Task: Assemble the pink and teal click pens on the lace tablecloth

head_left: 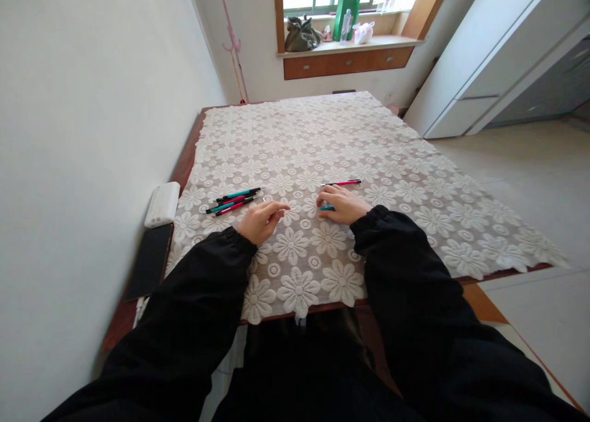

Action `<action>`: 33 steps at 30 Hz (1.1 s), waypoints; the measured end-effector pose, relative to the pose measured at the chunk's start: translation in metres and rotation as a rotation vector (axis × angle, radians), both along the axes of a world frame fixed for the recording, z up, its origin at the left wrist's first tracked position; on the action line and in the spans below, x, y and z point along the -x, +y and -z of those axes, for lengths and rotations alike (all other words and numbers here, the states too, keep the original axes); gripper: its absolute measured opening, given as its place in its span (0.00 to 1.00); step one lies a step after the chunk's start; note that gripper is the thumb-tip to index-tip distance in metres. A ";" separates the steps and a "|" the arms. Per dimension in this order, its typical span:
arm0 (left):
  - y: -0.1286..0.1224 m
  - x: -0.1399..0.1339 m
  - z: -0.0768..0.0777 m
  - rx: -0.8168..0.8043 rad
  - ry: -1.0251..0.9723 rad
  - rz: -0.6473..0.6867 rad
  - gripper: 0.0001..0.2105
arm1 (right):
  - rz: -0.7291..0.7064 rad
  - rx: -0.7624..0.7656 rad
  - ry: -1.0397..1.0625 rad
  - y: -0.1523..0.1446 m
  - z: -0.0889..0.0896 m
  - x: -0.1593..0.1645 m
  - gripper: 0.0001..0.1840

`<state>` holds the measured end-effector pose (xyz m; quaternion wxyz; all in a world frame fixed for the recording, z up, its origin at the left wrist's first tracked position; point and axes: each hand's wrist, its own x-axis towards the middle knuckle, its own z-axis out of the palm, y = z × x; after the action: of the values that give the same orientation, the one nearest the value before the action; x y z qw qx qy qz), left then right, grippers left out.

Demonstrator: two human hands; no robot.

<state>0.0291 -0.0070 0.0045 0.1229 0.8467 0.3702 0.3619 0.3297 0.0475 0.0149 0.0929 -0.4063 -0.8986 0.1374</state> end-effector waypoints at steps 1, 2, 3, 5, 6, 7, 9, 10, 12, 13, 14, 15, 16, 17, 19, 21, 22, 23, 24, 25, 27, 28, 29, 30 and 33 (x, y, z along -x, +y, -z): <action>0.000 0.000 0.000 0.002 0.000 0.001 0.10 | 0.001 0.013 0.006 0.001 0.000 -0.001 0.07; 0.000 0.000 0.000 0.005 0.000 -0.002 0.10 | 0.002 0.026 0.010 0.002 0.001 -0.001 0.05; 0.000 0.000 0.000 0.008 0.000 -0.007 0.10 | 0.003 0.037 0.015 0.003 0.000 0.000 0.04; 0.000 0.000 0.001 0.018 0.000 -0.015 0.10 | 0.006 0.041 0.035 0.003 -0.001 0.001 0.03; 0.001 0.000 0.001 0.023 0.001 -0.016 0.10 | 0.010 0.035 0.055 0.002 -0.001 0.002 0.03; 0.001 0.000 0.002 0.029 0.003 -0.015 0.10 | 0.020 0.026 0.083 0.001 -0.002 0.004 0.02; 0.002 0.001 0.003 0.047 0.015 -0.006 0.10 | 0.042 0.015 0.148 -0.003 -0.002 0.009 0.04; 0.002 0.001 0.004 0.060 0.026 0.001 0.11 | 0.053 0.017 0.175 -0.006 -0.001 0.013 0.05; 0.003 0.001 0.004 0.088 0.050 0.030 0.12 | 0.018 0.009 0.198 -0.012 0.002 0.022 0.07; 0.003 0.001 0.004 0.098 0.061 0.047 0.12 | -0.003 0.009 0.201 -0.015 0.003 0.026 0.07; 0.003 0.001 0.003 0.104 0.069 0.062 0.12 | -0.020 0.005 0.203 -0.018 0.005 0.030 0.07; 0.003 0.001 0.003 0.108 0.075 0.072 0.12 | -0.042 0.004 0.202 -0.021 0.007 0.033 0.08; 0.003 0.001 0.003 0.109 0.077 0.076 0.12 | -0.060 -0.003 0.205 -0.023 0.009 0.036 0.08; 0.003 0.001 0.002 0.109 0.079 0.079 0.13 | -0.083 -0.005 0.209 -0.025 0.010 0.038 0.09; 0.003 0.001 0.002 0.108 0.083 0.083 0.13 | -0.120 -0.014 0.231 -0.027 0.011 0.039 0.11; 0.002 0.001 0.002 0.111 0.090 0.090 0.13 | -0.146 -0.023 0.264 -0.027 0.012 0.039 0.12; 0.002 0.001 0.002 0.113 0.094 0.092 0.13 | -0.158 -0.025 0.278 -0.027 0.012 0.039 0.12; 0.002 0.001 0.002 0.114 0.096 0.092 0.13 | -0.169 -0.025 0.286 -0.026 0.012 0.039 0.12; 0.002 0.001 0.002 0.115 0.099 0.091 0.13 | -0.178 -0.024 0.289 -0.026 0.012 0.039 0.12; 0.002 0.001 0.002 0.114 0.101 0.092 0.14 | -0.186 -0.024 0.287 -0.026 0.012 0.039 0.12; 0.002 0.001 0.002 0.105 0.102 0.097 0.13 | -0.196 -0.024 0.283 -0.026 0.013 0.039 0.13; 0.002 0.001 0.003 0.099 0.101 0.100 0.13 | -0.199 -0.025 0.285 -0.026 0.014 0.039 0.13; 0.002 0.001 0.003 0.092 0.099 0.103 0.13 | -0.199 -0.024 0.290 -0.026 0.014 0.040 0.13; 0.003 0.001 0.003 0.088 0.096 0.105 0.13 | -0.193 -0.022 0.297 -0.027 0.014 0.040 0.13; 0.003 0.001 0.004 0.077 0.094 0.118 0.13 | -0.161 -0.002 0.324 -0.028 0.013 0.042 0.12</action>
<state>0.0279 -0.0041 0.0010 0.1590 0.8777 0.3387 0.2994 0.2881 0.0194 0.0016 0.2256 -0.3053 -0.9016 0.2074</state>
